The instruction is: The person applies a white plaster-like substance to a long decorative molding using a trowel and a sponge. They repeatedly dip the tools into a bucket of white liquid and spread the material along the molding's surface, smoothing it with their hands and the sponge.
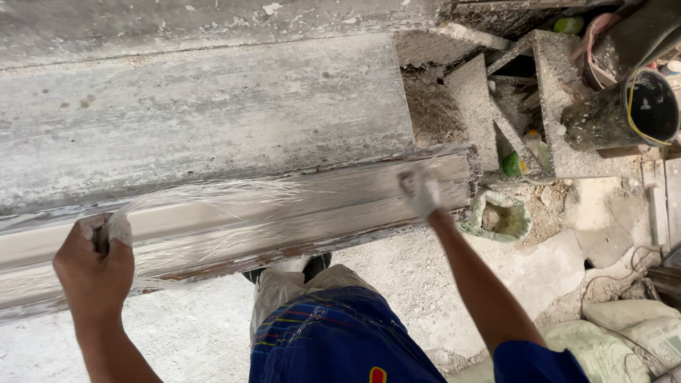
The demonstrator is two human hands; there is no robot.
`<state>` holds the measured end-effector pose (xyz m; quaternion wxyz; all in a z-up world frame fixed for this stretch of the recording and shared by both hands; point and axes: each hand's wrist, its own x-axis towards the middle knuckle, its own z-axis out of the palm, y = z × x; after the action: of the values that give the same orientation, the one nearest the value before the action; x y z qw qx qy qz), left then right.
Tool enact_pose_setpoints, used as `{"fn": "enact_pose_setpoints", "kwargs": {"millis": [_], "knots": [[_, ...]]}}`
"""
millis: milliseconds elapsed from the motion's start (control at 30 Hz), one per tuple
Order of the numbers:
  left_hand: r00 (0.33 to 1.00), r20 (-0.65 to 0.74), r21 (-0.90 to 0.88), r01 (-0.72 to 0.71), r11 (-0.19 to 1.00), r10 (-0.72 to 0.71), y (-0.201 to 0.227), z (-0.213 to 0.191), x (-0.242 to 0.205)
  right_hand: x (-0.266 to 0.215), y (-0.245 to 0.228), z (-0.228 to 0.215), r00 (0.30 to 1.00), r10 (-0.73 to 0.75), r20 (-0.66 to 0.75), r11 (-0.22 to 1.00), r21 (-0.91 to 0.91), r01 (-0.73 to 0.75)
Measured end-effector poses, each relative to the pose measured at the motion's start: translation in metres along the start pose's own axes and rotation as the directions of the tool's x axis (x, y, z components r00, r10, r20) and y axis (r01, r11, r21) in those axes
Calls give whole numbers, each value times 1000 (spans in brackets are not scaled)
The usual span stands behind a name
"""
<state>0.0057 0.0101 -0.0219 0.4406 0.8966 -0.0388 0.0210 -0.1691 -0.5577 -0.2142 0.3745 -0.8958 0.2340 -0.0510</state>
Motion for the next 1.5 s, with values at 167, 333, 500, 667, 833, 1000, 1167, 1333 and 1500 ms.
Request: {"fn": "enact_pose_setpoints", "kwargs": {"millis": [167,333,500,667,833,1000,1167,1333,1500], "knots": [[1000,-12,178,-13,984,16,-33,5,8,-5,-41,51,965,-262,-10,905,-351,242],[999,27,338,-54,940,47,-75,7,19,-2,-54,60,978,-187,-95,918,-371,139],[992,124,431,-64,900,12,-119,15,24,-1,-57,56,983,-172,-64,915,-380,135],[995,95,426,-56,903,17,-141,28,20,3,-76,105,988,-134,81,918,-366,155],[995,-9,424,-86,902,99,-130,30,16,2,-111,172,952,-283,119,914,-266,305],[992,-41,252,127,959,-121,-111,16,18,-5,-132,178,959,-281,-49,924,-282,256],[985,16,507,-155,848,170,-125,-8,23,-9,-141,171,946,-319,-58,903,-321,285],[972,-3,832,-129,539,237,-180,-50,52,-5,-145,170,946,-321,-47,894,-343,287],[860,-392,43,373,927,-328,-263,-116,109,-3,-136,172,968,-253,9,902,-359,239]]}}
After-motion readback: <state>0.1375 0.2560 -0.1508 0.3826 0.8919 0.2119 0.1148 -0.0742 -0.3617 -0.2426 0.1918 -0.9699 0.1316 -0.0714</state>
